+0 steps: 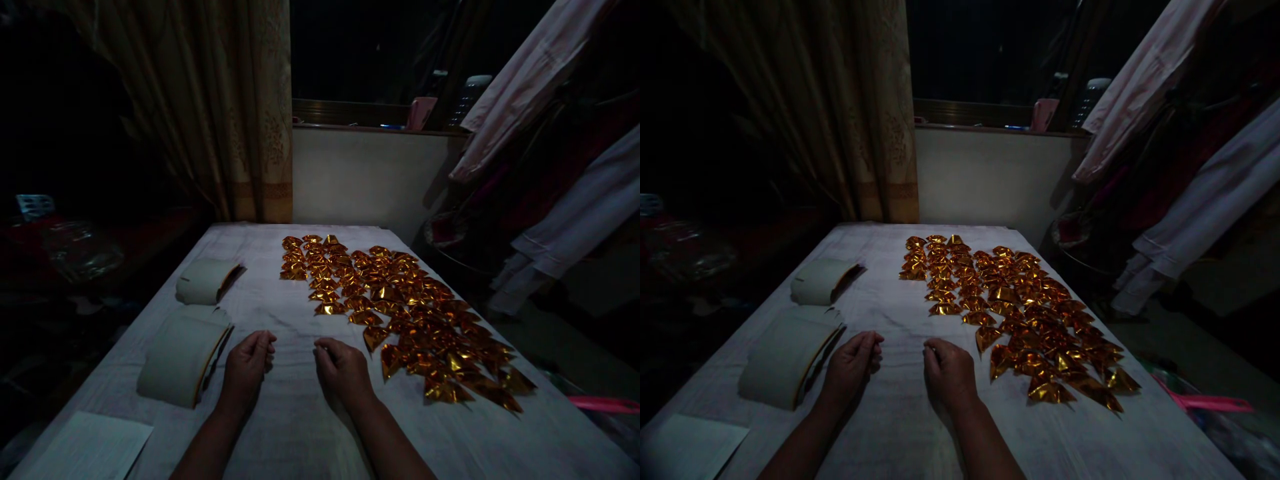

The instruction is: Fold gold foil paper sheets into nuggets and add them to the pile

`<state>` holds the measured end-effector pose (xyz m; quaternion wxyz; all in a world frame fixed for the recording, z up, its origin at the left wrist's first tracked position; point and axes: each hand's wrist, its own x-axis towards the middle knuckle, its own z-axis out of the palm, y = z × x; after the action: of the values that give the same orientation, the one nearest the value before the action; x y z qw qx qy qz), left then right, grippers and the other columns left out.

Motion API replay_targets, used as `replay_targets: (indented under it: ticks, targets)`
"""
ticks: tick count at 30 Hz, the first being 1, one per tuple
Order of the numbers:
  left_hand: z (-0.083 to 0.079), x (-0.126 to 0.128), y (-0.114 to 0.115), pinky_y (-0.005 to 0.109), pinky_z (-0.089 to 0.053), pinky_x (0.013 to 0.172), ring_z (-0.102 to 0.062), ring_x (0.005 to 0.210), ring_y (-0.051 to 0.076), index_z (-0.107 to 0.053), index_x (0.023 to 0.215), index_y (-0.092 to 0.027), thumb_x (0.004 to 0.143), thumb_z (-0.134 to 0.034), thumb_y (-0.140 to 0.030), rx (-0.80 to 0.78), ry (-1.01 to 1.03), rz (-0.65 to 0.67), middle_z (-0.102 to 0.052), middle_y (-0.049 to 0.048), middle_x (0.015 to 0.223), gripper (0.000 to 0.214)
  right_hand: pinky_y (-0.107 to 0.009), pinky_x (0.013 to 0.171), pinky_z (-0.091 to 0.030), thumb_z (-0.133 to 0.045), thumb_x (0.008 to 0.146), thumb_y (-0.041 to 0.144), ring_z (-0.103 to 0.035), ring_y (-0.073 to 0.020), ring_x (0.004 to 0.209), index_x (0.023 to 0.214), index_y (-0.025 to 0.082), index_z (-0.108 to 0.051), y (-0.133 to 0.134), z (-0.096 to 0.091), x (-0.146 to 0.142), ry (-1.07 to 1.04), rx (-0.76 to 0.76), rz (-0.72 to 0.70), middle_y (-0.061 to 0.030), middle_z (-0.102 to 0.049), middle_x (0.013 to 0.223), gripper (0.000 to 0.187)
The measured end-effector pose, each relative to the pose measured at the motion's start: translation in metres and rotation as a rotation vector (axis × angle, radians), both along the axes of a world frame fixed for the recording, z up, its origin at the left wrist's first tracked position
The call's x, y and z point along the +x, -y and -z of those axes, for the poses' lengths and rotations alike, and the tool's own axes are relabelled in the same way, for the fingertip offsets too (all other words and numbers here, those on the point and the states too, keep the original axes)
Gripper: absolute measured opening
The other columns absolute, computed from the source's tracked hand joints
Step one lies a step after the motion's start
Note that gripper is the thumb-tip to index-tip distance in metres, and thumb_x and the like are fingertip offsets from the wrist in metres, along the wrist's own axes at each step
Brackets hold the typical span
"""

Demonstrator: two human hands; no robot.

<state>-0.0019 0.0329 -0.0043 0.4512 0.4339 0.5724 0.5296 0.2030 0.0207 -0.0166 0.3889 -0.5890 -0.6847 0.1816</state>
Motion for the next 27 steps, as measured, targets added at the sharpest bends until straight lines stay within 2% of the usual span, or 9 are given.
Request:
replay_targets:
  ticks: [18,27]
  targets:
    - [0.0032,0.001,-0.0017,0.021,-0.042,0.043,-0.051,0.047,0.01,-0.067,0.075,-0.014,0.07,-0.066,-0.071,0.018,0.01,0.011,-0.057,-0.0005,0.059,0.057,-0.026,0.075,-0.053,-0.052,0.088,0.027,-0.075,-0.0197,0.083,0.093,0.024,-0.077,0.0009,-0.0037,-0.0006,0.098,-0.01,0.001,-0.0047,-0.079,0.091,0.026]
    - [-0.004,0.0027,0.0006,0.021,-0.041,0.043,-0.051,0.045,0.01,-0.067,0.073,-0.015,0.07,-0.067,-0.069,0.02,0.005,0.019,-0.057,-0.0011,0.057,0.055,-0.025,0.076,-0.053,-0.055,0.088,0.026,-0.075,-0.019,0.084,0.094,0.025,-0.078,0.0005,-0.0022,-0.0009,0.096,-0.002,0.013,-0.0037,-0.079,0.091,0.024]
